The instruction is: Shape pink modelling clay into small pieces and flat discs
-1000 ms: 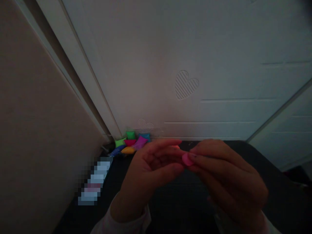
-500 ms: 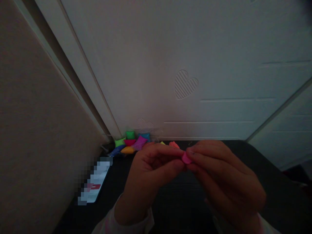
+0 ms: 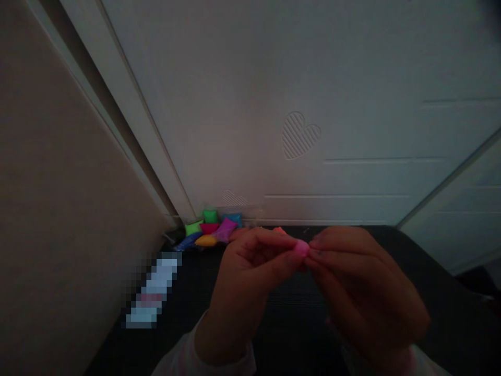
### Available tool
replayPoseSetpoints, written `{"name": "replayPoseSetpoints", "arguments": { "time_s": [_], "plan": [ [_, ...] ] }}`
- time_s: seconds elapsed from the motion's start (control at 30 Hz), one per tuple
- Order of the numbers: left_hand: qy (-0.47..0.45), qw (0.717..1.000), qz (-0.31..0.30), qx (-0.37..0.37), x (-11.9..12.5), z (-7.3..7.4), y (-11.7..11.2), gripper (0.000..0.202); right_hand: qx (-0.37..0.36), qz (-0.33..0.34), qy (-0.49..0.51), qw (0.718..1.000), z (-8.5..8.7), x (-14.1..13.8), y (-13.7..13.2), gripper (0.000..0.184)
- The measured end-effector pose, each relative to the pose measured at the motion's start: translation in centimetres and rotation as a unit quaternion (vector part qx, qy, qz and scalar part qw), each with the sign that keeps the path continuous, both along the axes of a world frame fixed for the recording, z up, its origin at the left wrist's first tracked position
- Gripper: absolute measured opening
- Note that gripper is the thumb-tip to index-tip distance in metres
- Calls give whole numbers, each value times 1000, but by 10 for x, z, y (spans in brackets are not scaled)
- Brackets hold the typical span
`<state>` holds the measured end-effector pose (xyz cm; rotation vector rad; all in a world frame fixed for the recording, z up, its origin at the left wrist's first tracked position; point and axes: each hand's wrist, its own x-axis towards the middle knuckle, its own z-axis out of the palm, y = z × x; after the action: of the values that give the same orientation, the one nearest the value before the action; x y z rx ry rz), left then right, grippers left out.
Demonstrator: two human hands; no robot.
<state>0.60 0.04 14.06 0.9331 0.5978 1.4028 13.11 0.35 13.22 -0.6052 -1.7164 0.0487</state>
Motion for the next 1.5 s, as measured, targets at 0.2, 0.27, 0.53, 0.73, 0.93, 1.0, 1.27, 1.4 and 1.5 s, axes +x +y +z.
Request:
{"name": "replayPoseSetpoints", "arguments": {
  "time_s": [0.2,0.27,0.53,0.73,0.93,1.0,1.27,1.4,1.5],
  "plan": [
    [-39,998,-27,-30,0,2,0,14,9,6,-47,999,6,0,1,36],
    [-41,997,-44,-42,-2,2,0,15,2,9,-54,999,7,0,2,35],
    [-74,989,-101,-74,-6,5,0,10,-14,19,-77,997,7,2,4,27],
    [-65,993,-71,-69,-5,4,-1,10,-18,31,-55,998,7,1,3,27],
    [-60,994,-78,-53,-4,4,1,11,-52,66,-12,996,5,2,2,26],
    [-48,994,-79,-53,-5,4,2,12,-67,77,2,995,5,1,2,23],
    [-20,997,-57,-47,-6,4,-1,17,-157,95,139,973,3,-4,-2,14],
    [-43,995,-84,-18,-8,5,-1,27,-160,90,36,982,5,0,-2,26],
    [-54,993,-104,-11,-10,5,0,34,-173,95,-5,980,6,1,-1,24]
  ]
}}
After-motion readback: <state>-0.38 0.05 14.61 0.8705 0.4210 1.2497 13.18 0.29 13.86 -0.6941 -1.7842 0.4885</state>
